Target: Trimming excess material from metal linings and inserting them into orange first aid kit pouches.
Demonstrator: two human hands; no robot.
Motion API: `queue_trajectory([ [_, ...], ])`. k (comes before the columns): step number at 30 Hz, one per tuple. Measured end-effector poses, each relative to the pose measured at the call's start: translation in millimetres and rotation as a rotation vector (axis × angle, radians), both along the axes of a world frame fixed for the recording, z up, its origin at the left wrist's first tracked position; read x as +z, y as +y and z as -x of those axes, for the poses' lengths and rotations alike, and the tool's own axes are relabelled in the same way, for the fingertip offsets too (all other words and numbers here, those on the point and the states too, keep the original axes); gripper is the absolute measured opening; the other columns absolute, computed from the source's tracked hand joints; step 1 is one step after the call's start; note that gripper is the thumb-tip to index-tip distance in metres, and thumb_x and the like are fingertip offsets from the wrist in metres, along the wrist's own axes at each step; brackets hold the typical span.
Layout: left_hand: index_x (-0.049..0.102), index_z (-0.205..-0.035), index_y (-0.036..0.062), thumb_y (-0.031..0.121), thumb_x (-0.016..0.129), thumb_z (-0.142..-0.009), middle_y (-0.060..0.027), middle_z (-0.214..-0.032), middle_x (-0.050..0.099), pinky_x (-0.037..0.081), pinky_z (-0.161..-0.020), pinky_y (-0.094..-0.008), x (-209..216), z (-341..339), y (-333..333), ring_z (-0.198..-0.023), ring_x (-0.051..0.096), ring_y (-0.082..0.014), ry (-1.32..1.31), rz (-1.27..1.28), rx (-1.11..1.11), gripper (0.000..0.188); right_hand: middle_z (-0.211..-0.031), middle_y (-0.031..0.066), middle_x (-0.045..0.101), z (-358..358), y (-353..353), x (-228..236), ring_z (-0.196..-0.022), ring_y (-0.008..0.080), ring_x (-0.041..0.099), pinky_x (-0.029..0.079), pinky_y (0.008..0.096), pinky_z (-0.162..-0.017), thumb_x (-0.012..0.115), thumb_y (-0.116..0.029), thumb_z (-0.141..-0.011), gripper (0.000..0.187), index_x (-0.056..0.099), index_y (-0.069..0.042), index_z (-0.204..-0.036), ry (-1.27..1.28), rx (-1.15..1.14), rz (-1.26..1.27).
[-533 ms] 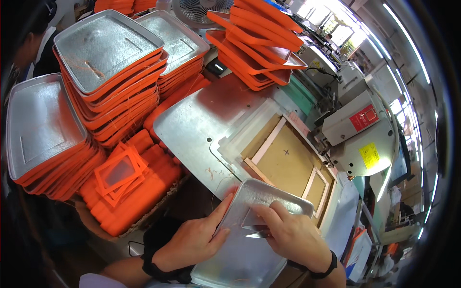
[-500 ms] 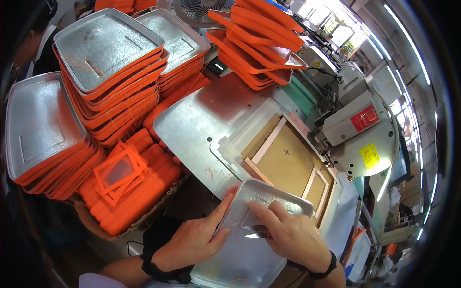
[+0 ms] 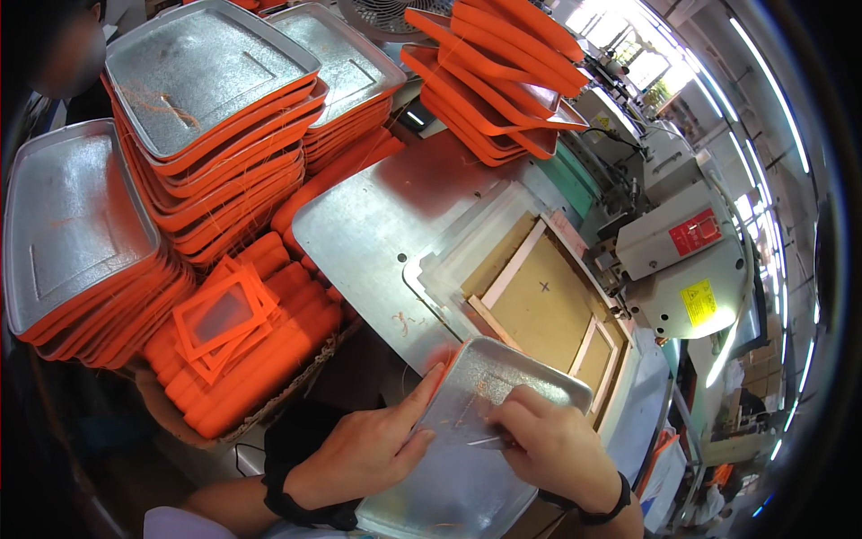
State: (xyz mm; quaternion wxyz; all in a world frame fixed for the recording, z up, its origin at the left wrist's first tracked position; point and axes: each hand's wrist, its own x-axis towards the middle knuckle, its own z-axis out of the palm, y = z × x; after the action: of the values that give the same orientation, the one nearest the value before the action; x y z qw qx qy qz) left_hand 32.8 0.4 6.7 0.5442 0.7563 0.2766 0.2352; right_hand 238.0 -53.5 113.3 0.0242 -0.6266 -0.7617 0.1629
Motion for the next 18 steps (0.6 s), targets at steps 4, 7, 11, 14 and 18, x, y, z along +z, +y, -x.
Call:
queue_trajectory([
  [4, 0.015, -0.153, 0.0011, 0.015, 0.056, -0.091, -0.0246, -0.087, 0.065, 0.051, -0.063, -0.0459, 2, -2, -1, -0.067, 0.064, -0.0384, -0.003, -0.002, -0.020, 0.075, -0.085, 0.0084, 0.059, -10, 6, -6, -0.071, 0.0246, 0.067, 0.055, 0.0336, -0.062, 0.067, 0.005, -0.072, 0.030, 0.061, -0.004, -0.101, 0.232, -0.145, -0.009],
  [7, 0.014, -0.153, 0.0010, 0.013, 0.057, -0.090, -0.0233, -0.101, 0.062, 0.052, -0.065, -0.0434, 0, -2, 0, -0.071, 0.065, -0.0368, 0.047, -0.022, -0.030, 0.078, -0.086, 0.0090, 0.060, -8, 22, -11, -0.073, 0.0263, 0.067, 0.055, 0.0351, -0.063, 0.067, 0.004, -0.073, 0.028, 0.061, -0.003, -0.099, 0.258, -0.127, -0.013],
  [11, 0.014, -0.153, 0.0009, 0.013, 0.057, -0.090, -0.0222, -0.099, 0.062, 0.052, -0.065, -0.0434, 0, -1, 1, -0.071, 0.065, -0.0369, 0.043, -0.005, -0.030, 0.078, -0.084, 0.0105, 0.061, -3, 22, -8, -0.067, 0.0254, 0.065, 0.053, 0.0332, -0.060, 0.066, 0.007, -0.070, 0.034, 0.065, -0.005, -0.102, 0.107, 0.005, -0.055],
  [14, 0.015, -0.153, 0.0008, 0.015, 0.057, -0.091, -0.0222, -0.084, 0.064, 0.051, -0.062, -0.0460, -3, 0, 0, -0.066, 0.063, -0.0384, -0.013, -0.025, 0.002, 0.076, -0.083, 0.0091, 0.061, -3, 13, 12, -0.065, 0.0276, 0.064, 0.053, 0.0353, -0.059, 0.067, 0.005, -0.070, 0.037, 0.066, -0.006, -0.105, -0.004, 0.180, 0.254],
  [18, 0.016, -0.153, 0.0000, 0.015, 0.057, -0.091, -0.0221, -0.083, 0.064, 0.051, -0.062, -0.0459, -2, -1, 1, -0.066, 0.063, -0.0384, -0.020, -0.015, -0.005, 0.076, -0.082, 0.0067, 0.060, -1, 4, 1, -0.064, 0.0265, 0.064, 0.053, 0.0368, -0.057, 0.068, -0.002, -0.072, 0.036, 0.065, -0.008, -0.108, 0.029, -0.032, -0.001],
])
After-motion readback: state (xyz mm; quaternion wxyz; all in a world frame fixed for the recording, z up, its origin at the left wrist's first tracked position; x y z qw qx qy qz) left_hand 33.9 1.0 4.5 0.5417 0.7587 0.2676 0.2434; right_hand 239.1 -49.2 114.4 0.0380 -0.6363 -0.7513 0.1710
